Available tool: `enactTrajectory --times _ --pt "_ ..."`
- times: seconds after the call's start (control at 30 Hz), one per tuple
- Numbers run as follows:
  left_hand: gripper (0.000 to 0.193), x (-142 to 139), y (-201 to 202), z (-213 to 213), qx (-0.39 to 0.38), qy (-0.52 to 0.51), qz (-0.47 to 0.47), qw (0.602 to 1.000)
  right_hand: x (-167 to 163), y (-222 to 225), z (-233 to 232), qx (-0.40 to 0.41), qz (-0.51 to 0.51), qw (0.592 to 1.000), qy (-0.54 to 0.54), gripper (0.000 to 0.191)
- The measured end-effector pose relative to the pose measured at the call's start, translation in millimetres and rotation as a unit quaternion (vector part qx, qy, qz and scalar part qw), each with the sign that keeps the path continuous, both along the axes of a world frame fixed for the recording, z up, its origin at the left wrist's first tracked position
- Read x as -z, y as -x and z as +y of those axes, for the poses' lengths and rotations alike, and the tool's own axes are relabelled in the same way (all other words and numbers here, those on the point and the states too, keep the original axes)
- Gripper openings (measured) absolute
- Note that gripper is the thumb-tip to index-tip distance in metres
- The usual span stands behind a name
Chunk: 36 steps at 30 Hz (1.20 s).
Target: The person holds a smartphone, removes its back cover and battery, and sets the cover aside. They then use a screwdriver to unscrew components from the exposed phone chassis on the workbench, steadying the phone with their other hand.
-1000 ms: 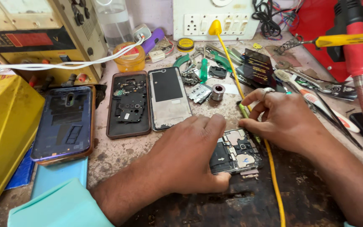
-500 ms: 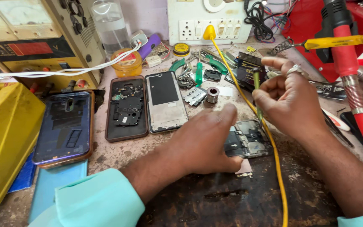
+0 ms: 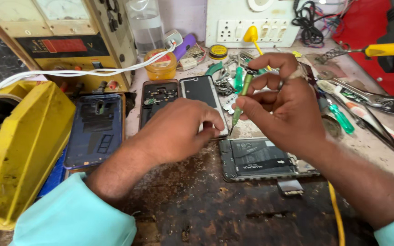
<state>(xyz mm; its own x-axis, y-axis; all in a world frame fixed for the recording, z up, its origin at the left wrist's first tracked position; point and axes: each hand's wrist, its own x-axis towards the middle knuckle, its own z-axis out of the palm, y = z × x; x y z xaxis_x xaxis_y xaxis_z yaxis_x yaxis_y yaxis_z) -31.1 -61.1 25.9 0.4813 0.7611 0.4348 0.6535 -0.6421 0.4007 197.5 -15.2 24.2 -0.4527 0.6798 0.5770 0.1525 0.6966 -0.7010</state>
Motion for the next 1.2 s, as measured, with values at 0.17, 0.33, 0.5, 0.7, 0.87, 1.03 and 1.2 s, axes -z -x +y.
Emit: enactTrajectory --times 0.17,0.33,0.5,0.7,0.87,1.03,1.2 --pt "0.028 -6 -10 -14 -0.066 0.191 0.087 0.976 9 0 -4 -0.023 -0.001 1.000 -0.020 0.052" --pt "0.052 -5 -19 -21 -0.086 0.157 0.069 0.981 11 -1 -5 0.010 -0.022 1.000 -0.015 0.054" --pt "0.060 -7 -25 -24 -0.098 0.181 0.069 0.976 11 -2 -7 -0.008 -0.010 1.000 0.011 0.054" --pt "0.058 -2 -24 -23 -0.095 0.151 0.022 0.984 15 -3 -11 -0.020 -0.004 1.000 -0.001 0.056" --pt "0.050 7 -25 -18 -0.085 0.147 0.011 0.985 16 -2 -11 -0.034 -0.003 0.999 -0.012 0.056" --pt "0.049 6 -22 -13 -0.073 0.198 -0.002 0.977 17 -4 -10 -0.032 0.001 0.999 -0.010 0.056" --pt "0.050 5 -20 -11 -0.063 0.207 0.002 0.976 16 -4 -10 -0.019 -0.016 0.999 -0.031 0.056"
